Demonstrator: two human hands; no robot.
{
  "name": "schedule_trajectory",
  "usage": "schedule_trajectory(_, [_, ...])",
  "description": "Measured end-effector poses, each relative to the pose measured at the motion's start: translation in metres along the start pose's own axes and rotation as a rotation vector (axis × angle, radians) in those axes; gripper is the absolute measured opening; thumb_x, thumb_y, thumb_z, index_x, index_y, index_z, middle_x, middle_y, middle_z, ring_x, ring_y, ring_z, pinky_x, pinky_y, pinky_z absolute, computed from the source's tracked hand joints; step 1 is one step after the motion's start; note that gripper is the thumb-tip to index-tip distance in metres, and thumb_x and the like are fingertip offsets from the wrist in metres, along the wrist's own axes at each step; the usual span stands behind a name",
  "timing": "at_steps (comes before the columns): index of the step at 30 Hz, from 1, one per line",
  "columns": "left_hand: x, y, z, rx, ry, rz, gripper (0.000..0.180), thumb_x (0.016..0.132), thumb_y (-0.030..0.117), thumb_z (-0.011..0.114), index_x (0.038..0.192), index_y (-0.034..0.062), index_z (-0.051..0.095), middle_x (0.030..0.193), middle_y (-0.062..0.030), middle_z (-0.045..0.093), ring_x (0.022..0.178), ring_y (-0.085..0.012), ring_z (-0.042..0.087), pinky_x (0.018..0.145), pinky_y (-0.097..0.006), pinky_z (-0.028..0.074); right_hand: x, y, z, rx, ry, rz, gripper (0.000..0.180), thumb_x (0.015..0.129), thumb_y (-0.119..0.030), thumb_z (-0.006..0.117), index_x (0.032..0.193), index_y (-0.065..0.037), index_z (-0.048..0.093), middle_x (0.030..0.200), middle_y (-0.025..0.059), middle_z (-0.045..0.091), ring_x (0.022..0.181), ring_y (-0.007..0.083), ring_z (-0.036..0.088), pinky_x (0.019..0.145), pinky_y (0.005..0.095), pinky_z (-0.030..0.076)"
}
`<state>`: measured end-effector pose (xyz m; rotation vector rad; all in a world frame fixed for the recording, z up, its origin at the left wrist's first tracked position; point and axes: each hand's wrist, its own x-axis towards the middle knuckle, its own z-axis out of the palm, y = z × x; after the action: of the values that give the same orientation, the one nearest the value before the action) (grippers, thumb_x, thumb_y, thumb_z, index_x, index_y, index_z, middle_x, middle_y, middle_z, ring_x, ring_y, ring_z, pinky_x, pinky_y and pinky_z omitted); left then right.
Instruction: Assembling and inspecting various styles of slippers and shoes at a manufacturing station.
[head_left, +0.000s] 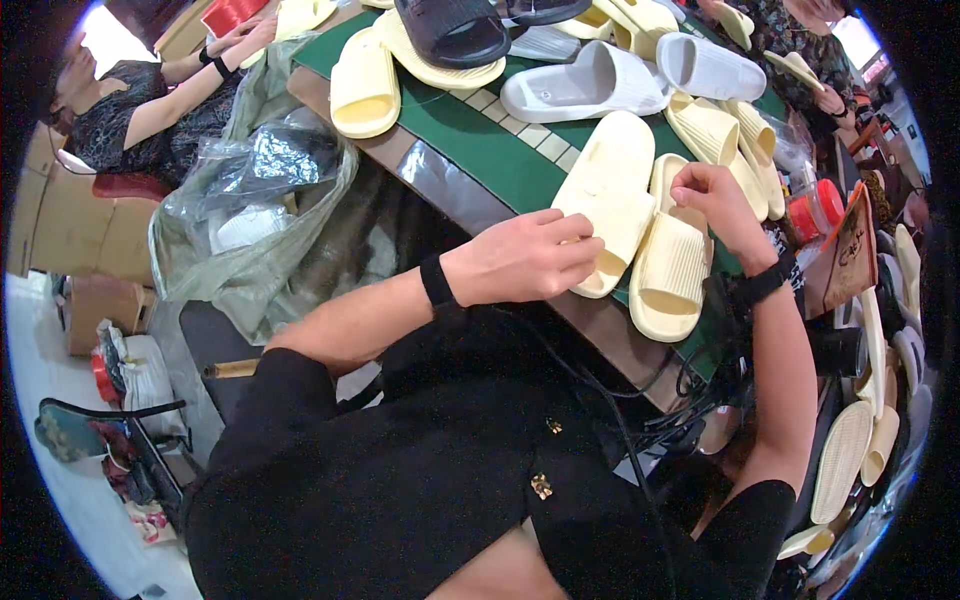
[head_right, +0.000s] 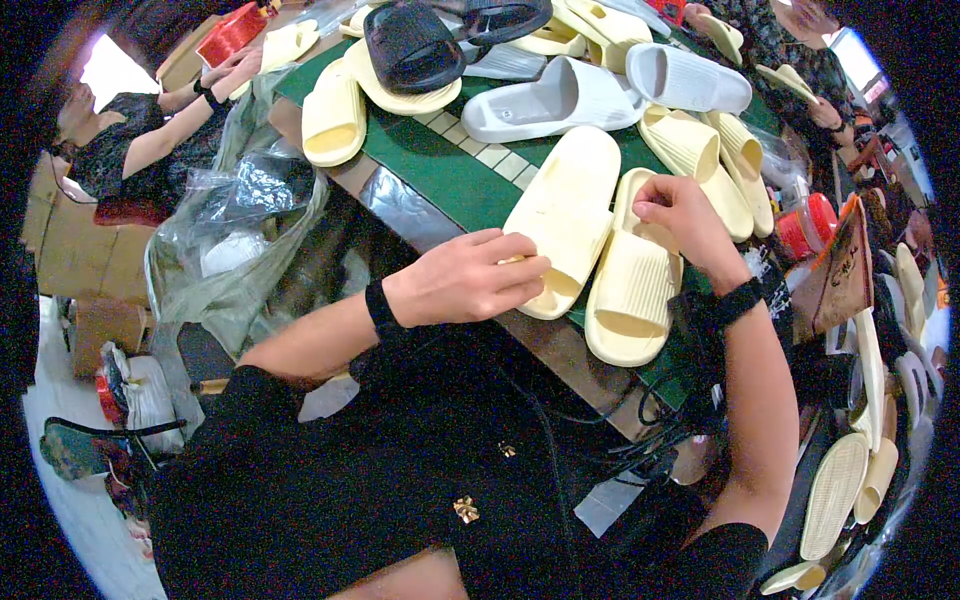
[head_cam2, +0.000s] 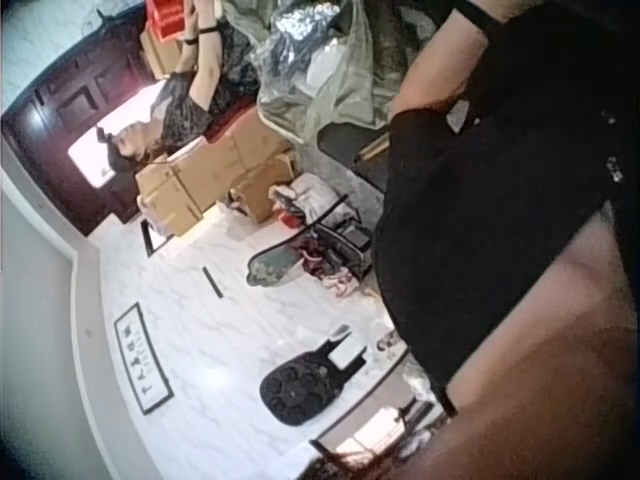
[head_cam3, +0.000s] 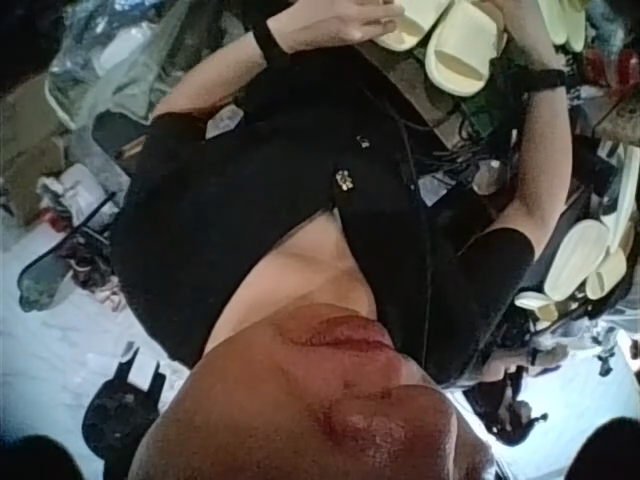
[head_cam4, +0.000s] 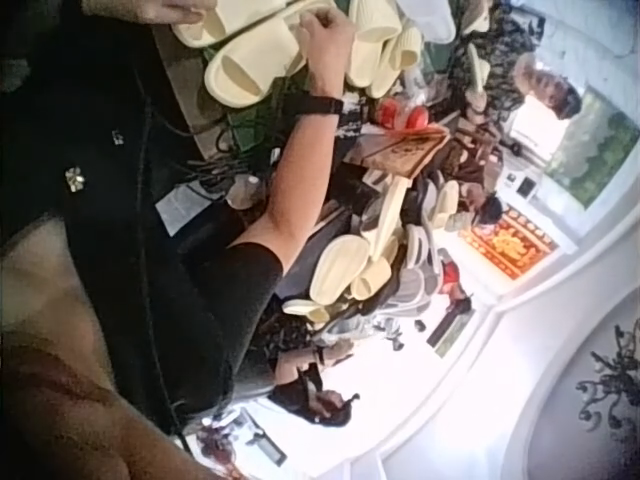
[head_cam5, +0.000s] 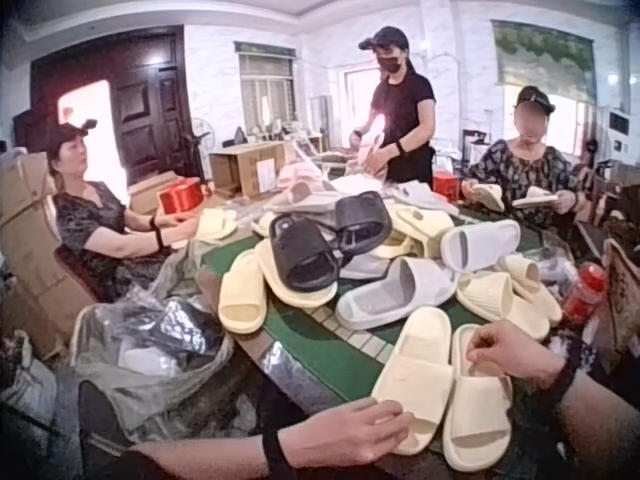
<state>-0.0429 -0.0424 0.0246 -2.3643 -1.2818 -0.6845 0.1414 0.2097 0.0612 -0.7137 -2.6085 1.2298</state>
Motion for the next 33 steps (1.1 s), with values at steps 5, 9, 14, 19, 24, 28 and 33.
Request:
schedule_trajectory(5, [0.004, -0.005, -0.002, 0.062, -0.094, 0.099, 0.018, 0.072, 0.012, 0.064, 0.087, 0.0031, 0.065, 0.11, -0.0039, 0.061, 0.1, -0.0194, 0.057, 0.079, -0.032, 0.052, -0.001, -0.003, 0.001, 0.052, -0.018, 0.104, 0.006, 0.087, -0.005, 0.064, 0.084, -0.001, 0.061, 0.078, -0.0029, 0.058, 0.074, 0.006, 0.052, 0.07, 0.0222, 0.043])
schedule_trajectory(9, [-0.001, -0.01, -0.002, 0.061, 0.033, 0.087, 0.018, 0.072, 0.011, 0.065, 0.088, 0.0026, 0.065, 0.11, -0.0034, 0.062, 0.101, -0.0189, 0.058, 0.077, -0.031, 0.052, -0.004, -0.002, 0.0, 0.151, -0.003, 0.138, 0.007, 0.087, -0.007, 0.064, 0.085, -0.001, 0.062, 0.078, -0.0026, 0.059, 0.074, 0.0059, 0.052, 0.071, 0.0225, 0.043])
schedule_trajectory(14, [-0.001, -0.01, -0.008, 0.124, 0.108, 0.035, 0.017, 0.073, 0.011, 0.068, 0.09, 0.0089, 0.068, 0.114, 0.0005, 0.064, 0.114, -0.0201, 0.057, 0.084, -0.033, 0.049, -0.007, 0.0, -0.002, 0.081, -0.03, 0.204, 0.009, 0.087, -0.009, 0.065, 0.085, 0.0, 0.064, 0.078, -0.0015, 0.062, 0.073, 0.0065, 0.054, 0.069, 0.0229, 0.045])
schedule_trajectory(19, [0.006, -0.014, -0.01, 0.137, 0.033, 0.059, 0.016, 0.076, 0.015, 0.068, 0.092, 0.0151, 0.071, 0.126, 0.0045, 0.061, 0.133, -0.0222, 0.044, 0.105, -0.049, 0.033, -0.009, -0.001, -0.002, 0.032, -0.07, 0.218, 0.01, 0.088, -0.009, 0.065, 0.086, 0.0, 0.065, 0.078, -0.0015, 0.062, 0.074, 0.0065, 0.055, 0.069, 0.0226, 0.045])
schedule_trajectory(24, [0.009, -0.017, -0.005, 0.136, -0.029, 0.074, 0.015, 0.075, 0.015, 0.067, 0.089, 0.0139, 0.071, 0.13, 0.0044, 0.059, 0.137, -0.023, 0.039, 0.106, -0.051, 0.03, -0.01, 0.007, -0.002, -0.064, -0.082, 0.181, 0.009, 0.088, -0.008, 0.066, 0.086, 0.0, 0.066, 0.077, -0.0022, 0.062, 0.074, 0.0059, 0.054, 0.068, 0.0221, 0.044])
schedule_trajectory(28, [0.011, -0.014, -0.005, 0.114, -0.07, 0.062, 0.013, 0.074, 0.014, 0.067, 0.085, 0.0118, 0.072, 0.132, 0.0033, 0.057, 0.138, -0.024, 0.038, 0.106, -0.051, 0.03, -0.012, -0.002, 0.0, -0.014, -0.092, 0.188, 0.009, 0.087, -0.008, 0.066, 0.086, 0.001, 0.066, 0.076, -0.0027, 0.061, 0.073, 0.0053, 0.052, 0.067, 0.022, 0.043])
schedule_trajectory(33, [0.015, -0.012, -0.004, 0.117, -0.046, 0.047, 0.012, 0.073, 0.014, 0.067, 0.083, 0.0113, 0.071, 0.13, 0.0017, 0.058, 0.138, -0.0245, 0.037, 0.106, -0.052, 0.029, -0.012, 0.002, 0.001, -0.037, -0.09, 0.164, 0.01, 0.087, -0.008, 0.066, 0.085, 0.001, 0.066, 0.076, -0.0031, 0.06, 0.073, 0.0047, 0.051, 0.067, 0.0218, 0.042])
